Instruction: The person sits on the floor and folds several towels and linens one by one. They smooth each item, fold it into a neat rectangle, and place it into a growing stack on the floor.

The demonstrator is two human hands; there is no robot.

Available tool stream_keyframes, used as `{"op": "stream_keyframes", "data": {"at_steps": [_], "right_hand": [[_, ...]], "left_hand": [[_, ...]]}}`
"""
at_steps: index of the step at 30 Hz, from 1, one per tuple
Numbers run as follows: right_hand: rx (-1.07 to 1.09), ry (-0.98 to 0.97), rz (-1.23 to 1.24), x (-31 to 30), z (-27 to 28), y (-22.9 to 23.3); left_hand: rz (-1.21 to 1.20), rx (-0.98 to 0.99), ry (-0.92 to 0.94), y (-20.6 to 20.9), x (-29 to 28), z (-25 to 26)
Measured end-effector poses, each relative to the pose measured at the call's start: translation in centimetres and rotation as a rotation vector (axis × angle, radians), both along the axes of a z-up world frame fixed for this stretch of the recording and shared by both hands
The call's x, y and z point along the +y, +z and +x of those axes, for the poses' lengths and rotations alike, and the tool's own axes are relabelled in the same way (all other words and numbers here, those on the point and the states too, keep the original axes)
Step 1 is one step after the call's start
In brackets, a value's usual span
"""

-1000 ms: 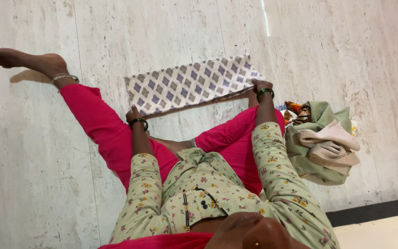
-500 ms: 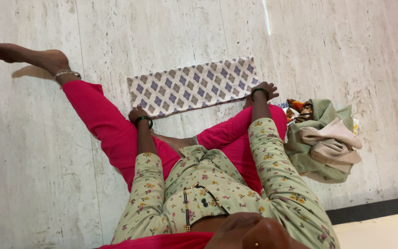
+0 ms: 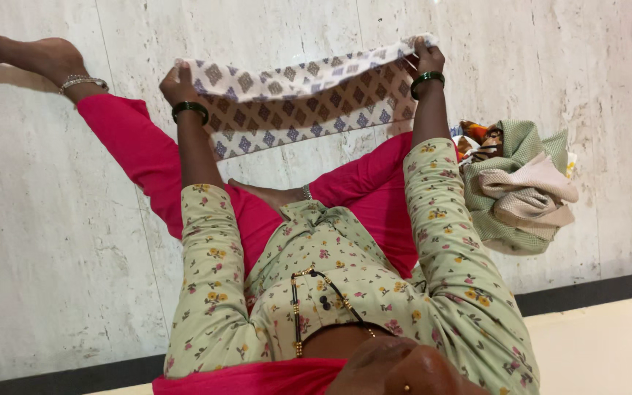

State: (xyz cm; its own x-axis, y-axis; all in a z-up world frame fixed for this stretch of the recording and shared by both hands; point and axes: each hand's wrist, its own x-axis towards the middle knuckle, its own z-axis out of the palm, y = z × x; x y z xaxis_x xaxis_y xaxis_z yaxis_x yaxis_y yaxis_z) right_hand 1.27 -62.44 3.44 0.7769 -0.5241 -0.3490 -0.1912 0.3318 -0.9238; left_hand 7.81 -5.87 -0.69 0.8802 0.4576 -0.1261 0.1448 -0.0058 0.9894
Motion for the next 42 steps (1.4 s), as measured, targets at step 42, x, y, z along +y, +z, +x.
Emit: {"op": "stream_keyframes", "data": {"at_steps": [42], "right_hand": [[0.957,-0.165,0.155,1.9,-6.3,-4.9]], "left_hand": [[0.037,0.646,0.056,-5.9,0.3,-13.5]]}}
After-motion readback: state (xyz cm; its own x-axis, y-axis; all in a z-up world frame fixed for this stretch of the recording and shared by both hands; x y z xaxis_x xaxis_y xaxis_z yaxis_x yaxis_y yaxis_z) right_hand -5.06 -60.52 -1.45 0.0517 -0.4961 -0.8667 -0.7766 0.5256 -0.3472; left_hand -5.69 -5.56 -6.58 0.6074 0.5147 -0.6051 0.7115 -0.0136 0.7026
